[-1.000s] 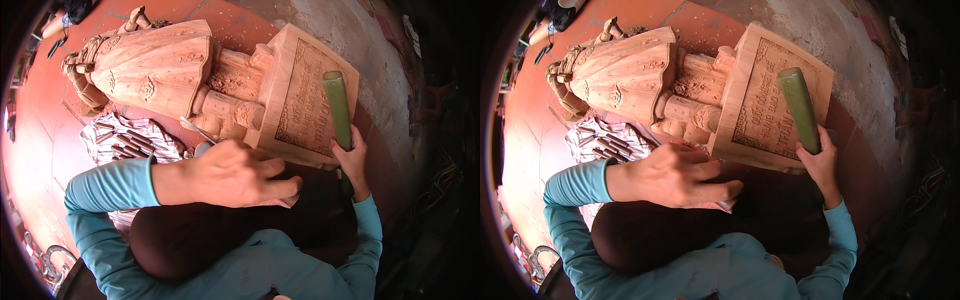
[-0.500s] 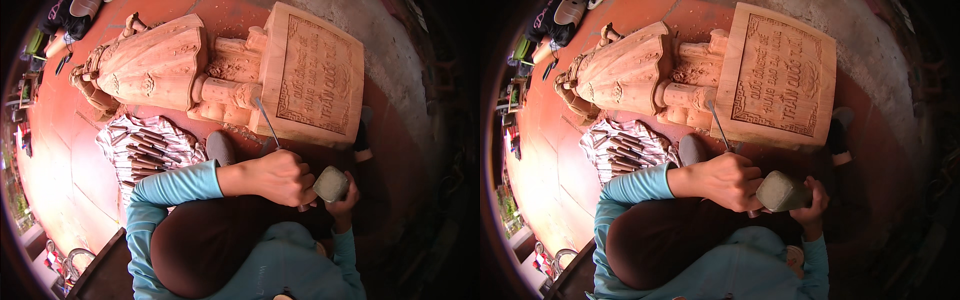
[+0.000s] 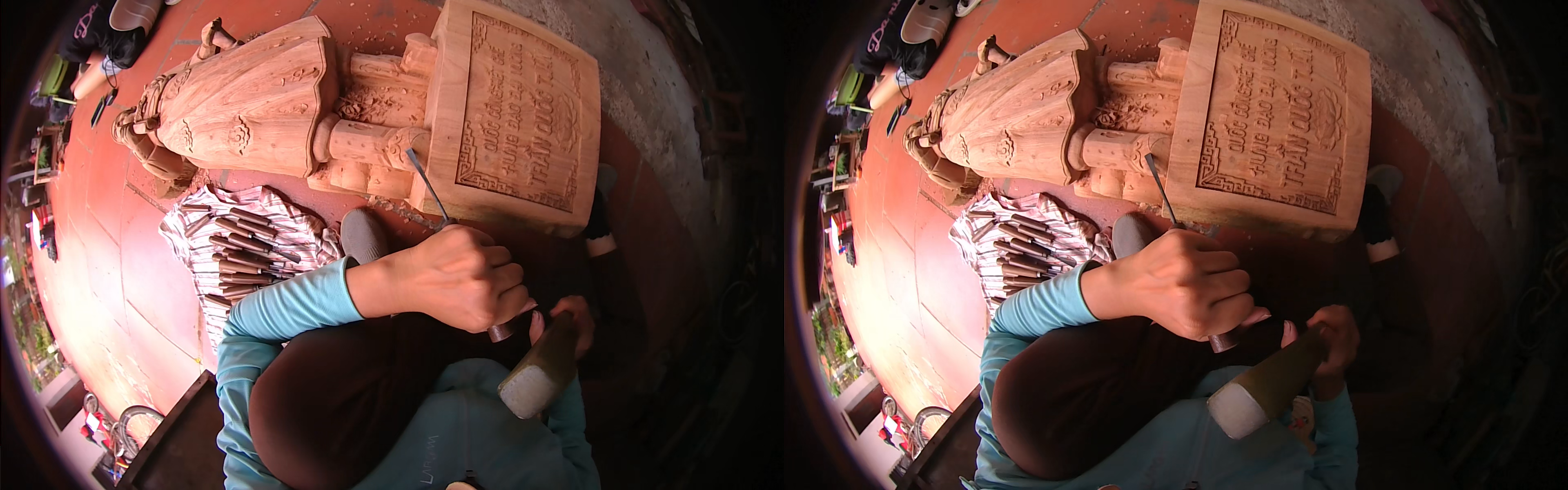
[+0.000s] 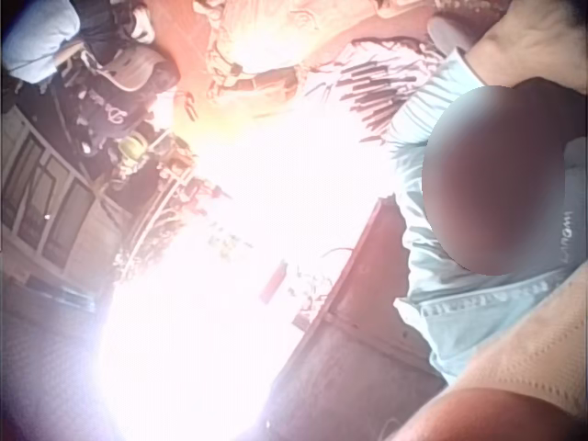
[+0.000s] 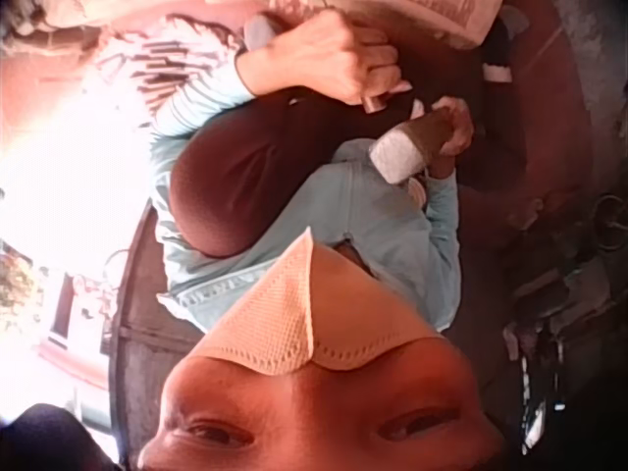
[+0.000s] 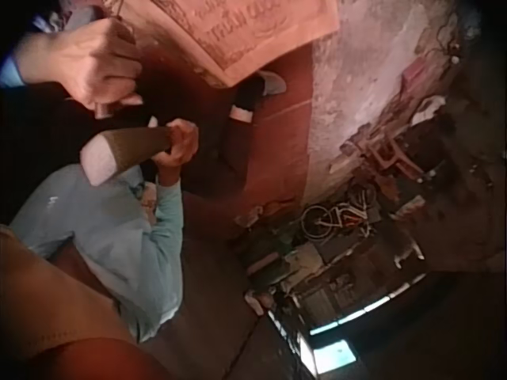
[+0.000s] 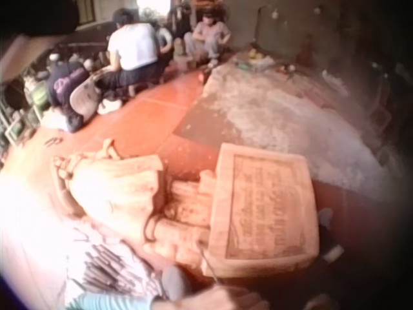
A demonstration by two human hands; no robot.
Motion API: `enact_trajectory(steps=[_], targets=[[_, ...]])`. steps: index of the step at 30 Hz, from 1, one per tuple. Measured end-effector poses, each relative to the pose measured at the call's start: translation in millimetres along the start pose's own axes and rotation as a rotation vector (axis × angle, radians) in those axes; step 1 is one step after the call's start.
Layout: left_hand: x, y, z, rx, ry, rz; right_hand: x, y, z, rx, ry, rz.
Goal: The person is carving a wooden statue using a chisel and a mallet. They repeatedly strike the chisel with the mallet to shape the wood, occasionally switching tools from a nearby collection. The task involves detailed work on the base and lower sections of the statue.
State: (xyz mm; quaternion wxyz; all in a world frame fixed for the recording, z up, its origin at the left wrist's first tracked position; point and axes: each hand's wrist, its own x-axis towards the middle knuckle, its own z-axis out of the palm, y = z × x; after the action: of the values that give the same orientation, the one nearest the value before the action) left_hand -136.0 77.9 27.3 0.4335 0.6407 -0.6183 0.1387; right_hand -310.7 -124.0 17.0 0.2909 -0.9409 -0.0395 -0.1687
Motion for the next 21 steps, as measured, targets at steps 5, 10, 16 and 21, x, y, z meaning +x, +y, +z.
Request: enact_trajectory(steps=[5,10,16,21], targets=[[2.5,-0.3,-8.4,-0.044,0.017,-0.003,6.1,-5.3,0.5,0.067,0.094,-0.136],[-3.2,-1.7,-13.6,-0.061,0.054,0.031,17.2,-11.4,-1.9,0.097,0.143,-0.208],[-10.4,-5.4,-20.2,-0.103,0.027,0.11,27.1,-9.1,-10.3,-0.001,0.151,-0.329],[-19.1,-9.2,-20.1,-0.201,-0.006,0.192,41.3,-3.4,-9.6,-0.197,0.201,-0.431]])
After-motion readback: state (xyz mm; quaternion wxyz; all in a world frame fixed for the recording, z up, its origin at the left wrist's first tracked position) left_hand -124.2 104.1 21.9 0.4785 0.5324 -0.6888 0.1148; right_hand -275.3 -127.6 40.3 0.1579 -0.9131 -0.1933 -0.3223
